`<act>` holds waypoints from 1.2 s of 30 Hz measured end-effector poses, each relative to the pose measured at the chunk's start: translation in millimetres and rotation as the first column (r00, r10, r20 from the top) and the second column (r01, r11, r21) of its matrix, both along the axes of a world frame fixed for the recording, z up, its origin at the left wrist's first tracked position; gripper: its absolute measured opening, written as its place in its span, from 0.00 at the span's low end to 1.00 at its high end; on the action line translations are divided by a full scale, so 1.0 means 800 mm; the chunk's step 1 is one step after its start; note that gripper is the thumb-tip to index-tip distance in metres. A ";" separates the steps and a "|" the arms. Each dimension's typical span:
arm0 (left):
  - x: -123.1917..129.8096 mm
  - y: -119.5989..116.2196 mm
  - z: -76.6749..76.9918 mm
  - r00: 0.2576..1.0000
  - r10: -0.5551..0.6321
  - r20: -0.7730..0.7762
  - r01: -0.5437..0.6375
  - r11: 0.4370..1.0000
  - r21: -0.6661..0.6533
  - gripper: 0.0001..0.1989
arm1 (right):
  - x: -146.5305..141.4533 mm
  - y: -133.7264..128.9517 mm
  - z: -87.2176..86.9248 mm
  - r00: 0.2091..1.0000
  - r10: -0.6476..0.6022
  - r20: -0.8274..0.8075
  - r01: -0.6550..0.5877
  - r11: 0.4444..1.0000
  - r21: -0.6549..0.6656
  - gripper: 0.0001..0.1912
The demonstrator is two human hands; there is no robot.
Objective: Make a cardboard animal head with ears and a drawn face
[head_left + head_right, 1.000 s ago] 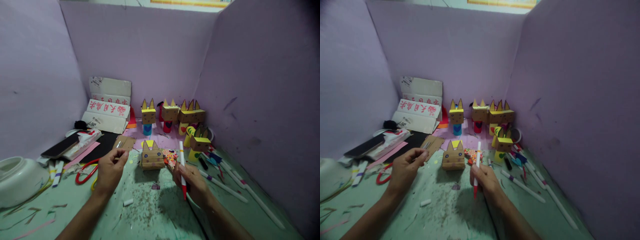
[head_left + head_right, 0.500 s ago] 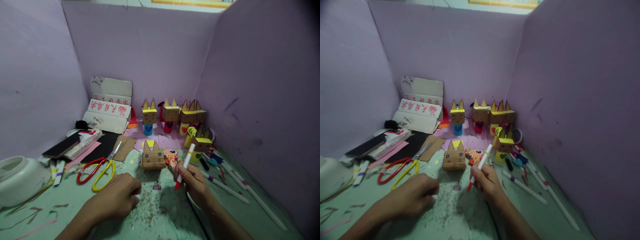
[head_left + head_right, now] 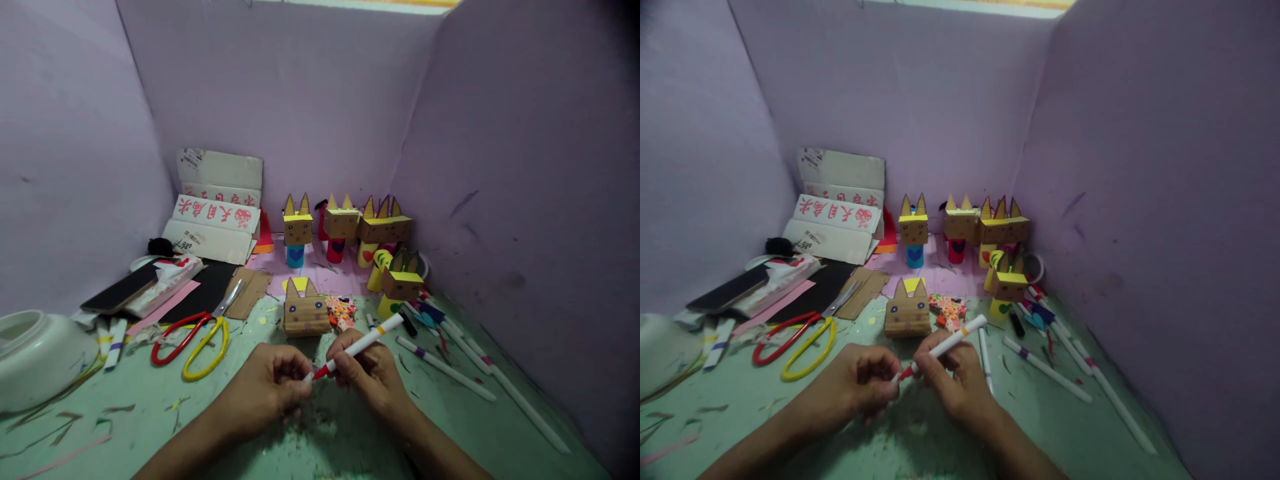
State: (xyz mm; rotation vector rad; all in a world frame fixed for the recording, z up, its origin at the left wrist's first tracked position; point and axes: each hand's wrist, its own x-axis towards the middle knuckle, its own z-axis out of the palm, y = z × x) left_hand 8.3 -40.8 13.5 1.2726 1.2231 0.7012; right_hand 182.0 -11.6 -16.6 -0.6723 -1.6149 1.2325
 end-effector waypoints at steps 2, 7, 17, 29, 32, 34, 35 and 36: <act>-0.001 0.000 0.000 1.000 0.006 0.004 -0.006 1.000 0.006 0.11 | 0.000 0.000 0.001 1.000 -0.003 0.021 0.002 1.000 0.022 0.14; -0.001 0.000 0.004 1.000 -0.007 -0.009 0.007 1.000 0.028 0.10 | 0.000 0.004 0.003 1.000 -0.019 -0.024 0.018 0.999 -0.033 0.16; 0.000 0.000 0.005 1.000 -0.009 -0.018 0.011 0.997 0.077 0.09 | -0.003 -0.002 0.000 0.999 -0.002 0.034 0.001 1.000 0.027 0.14; -0.006 -0.001 0.010 0.992 0.096 0.085 -0.111 0.973 0.202 0.07 | -0.004 -0.004 -0.002 0.993 -0.012 0.117 -0.009 0.984 0.180 0.09; -0.001 -0.005 0.006 0.988 0.123 0.093 -0.142 0.959 0.243 0.07 | -0.008 -0.007 -0.010 0.989 -0.005 0.147 -0.015 0.990 0.137 0.08; 0.002 -0.007 0.003 0.986 0.136 0.092 -0.155 0.957 0.246 0.07 | -0.009 -0.007 -0.015 0.989 -0.026 0.146 0.007 0.991 0.133 0.06; 0.004 -0.008 0.002 0.986 0.136 0.100 -0.157 0.957 0.244 0.07 | -0.009 -0.007 -0.016 0.990 -0.032 0.138 0.012 0.990 0.141 0.06; 0.006 -0.009 0.001 0.984 0.133 0.114 -0.158 0.957 0.244 0.07 | -0.009 -0.006 -0.017 0.991 -0.034 0.129 0.015 0.988 0.151 0.05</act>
